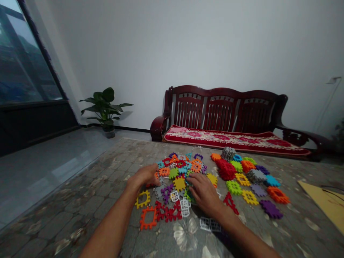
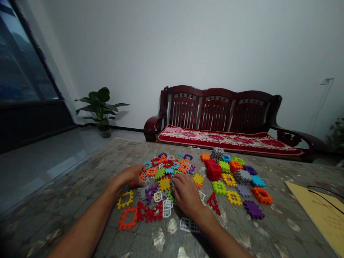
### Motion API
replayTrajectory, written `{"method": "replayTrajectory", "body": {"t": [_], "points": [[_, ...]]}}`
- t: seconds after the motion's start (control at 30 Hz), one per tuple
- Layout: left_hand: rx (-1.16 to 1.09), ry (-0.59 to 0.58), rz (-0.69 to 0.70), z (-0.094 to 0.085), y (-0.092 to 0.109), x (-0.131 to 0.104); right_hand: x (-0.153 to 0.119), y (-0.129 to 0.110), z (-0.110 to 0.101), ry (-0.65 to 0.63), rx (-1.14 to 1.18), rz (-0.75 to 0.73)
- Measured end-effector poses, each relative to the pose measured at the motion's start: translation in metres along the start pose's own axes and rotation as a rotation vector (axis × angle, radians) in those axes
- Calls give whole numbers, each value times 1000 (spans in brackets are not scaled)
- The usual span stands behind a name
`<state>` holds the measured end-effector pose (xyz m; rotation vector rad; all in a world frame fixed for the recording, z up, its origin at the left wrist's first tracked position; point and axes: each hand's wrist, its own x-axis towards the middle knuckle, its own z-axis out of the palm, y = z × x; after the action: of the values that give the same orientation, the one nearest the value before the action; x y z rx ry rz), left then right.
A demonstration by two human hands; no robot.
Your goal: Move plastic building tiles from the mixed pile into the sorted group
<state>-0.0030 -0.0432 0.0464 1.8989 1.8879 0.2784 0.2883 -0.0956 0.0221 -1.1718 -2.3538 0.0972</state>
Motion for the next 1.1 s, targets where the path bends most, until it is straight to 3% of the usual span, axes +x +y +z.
{"method": "replayTrajectory", "body": {"t": [0.23, 0.43, 0.6, 0.77, 0.93, 1.1], "points": [[70, -12, 7, 2, -2, 4, 26, -43, 14, -88, 63, -86], [-111, -12, 26, 7, -18, 16, 51, -65, 20, -180, -43, -96], [-205, 18, 62, 9, -31, 26, 61, -72, 23, -264, -120, -91], [-202, 123, 72, 11, -32, 29, 68, -77, 26, -345, -142, -60], [-237, 200, 72, 11, -27, 28, 73, -83, 24, -331, -147, -63], [-333, 192, 52, 11, -28, 29, 74, -84, 24, -295, -46, 12]]}}
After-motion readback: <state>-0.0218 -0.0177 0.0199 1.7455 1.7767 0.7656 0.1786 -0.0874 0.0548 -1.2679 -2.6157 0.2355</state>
